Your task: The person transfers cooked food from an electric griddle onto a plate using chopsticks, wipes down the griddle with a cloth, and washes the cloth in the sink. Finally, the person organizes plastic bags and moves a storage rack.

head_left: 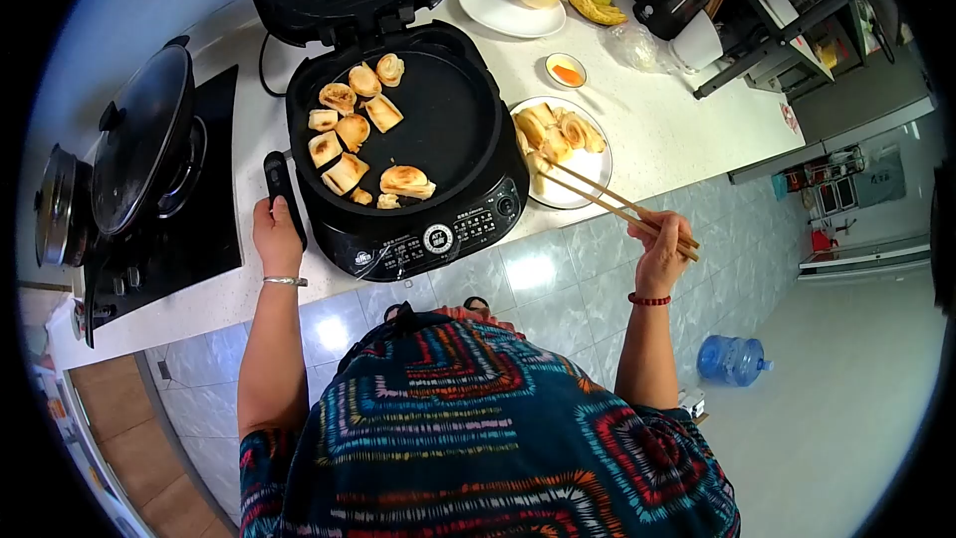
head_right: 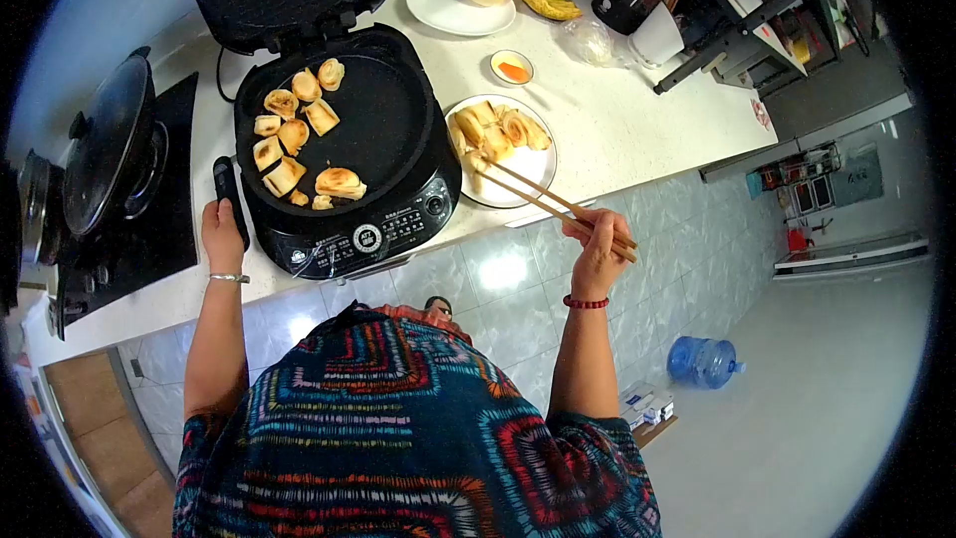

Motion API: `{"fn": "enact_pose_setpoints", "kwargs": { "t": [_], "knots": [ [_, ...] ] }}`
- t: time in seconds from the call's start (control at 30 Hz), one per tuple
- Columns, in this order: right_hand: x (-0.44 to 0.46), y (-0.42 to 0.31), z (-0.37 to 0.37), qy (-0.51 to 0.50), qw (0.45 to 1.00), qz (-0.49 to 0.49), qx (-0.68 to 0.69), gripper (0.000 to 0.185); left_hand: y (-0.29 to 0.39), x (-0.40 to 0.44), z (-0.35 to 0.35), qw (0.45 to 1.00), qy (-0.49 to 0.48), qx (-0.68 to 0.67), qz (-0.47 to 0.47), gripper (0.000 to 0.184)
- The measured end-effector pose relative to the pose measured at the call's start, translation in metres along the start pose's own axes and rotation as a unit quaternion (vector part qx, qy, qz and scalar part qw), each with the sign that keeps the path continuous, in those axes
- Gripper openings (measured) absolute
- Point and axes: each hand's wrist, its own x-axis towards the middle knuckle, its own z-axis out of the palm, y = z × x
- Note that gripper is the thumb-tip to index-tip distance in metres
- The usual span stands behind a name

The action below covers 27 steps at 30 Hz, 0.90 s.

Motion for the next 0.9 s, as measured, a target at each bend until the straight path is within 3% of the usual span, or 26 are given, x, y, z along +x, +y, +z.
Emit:
{"fn": "enact_pose_setpoints", "kwargs": {
  "t": [0.17,0.23,0.3,0.37,0.47,0.57,0.73,0.9],
  "knots": [
    [0.001,-0.005,0.0,-0.019,1.0,0.008,0.0,0.028,0.001,-0.001,0.0,1.0,0.01,0.006,0.002,0.026],
    [0.0,-0.012,0.006,-0.041,0.999,0.019,0.004,0.028,0.004,0.001,-0.002,0.999,-0.023,0.003,-0.037,0.025],
    [-0.001,-0.018,0.006,-0.058,0.998,-0.001,0.038,0.026,0.004,-0.001,0.001,1.0,0.019,0.011,0.007,0.023],
    [-0.001,-0.03,0.015,-0.059,0.995,-0.029,0.073,0.024,0.005,0.0,-0.001,1.0,-0.003,0.001,-0.023,0.023],
    [-0.003,-0.048,0.036,-0.101,0.984,-0.056,0.137,0.024,0.012,-0.002,-0.002,1.0,-0.003,-0.008,-0.03,0.022],
    [-0.01,-0.055,0.064,-0.173,0.971,-0.011,0.166,0.025,0.02,-0.005,-0.004,0.999,-0.002,-0.015,-0.035,0.023],
    [-0.021,-0.054,0.105,-0.261,0.959,0.066,0.086,0.027,0.018,-0.004,-0.003,0.999,0.002,-0.017,-0.041,0.023],
    [-0.028,-0.046,0.114,-0.296,0.953,0.045,0.046,0.031,0.018,-0.004,-0.003,0.999,-0.005,-0.013,-0.047,0.023]
  ]
}}
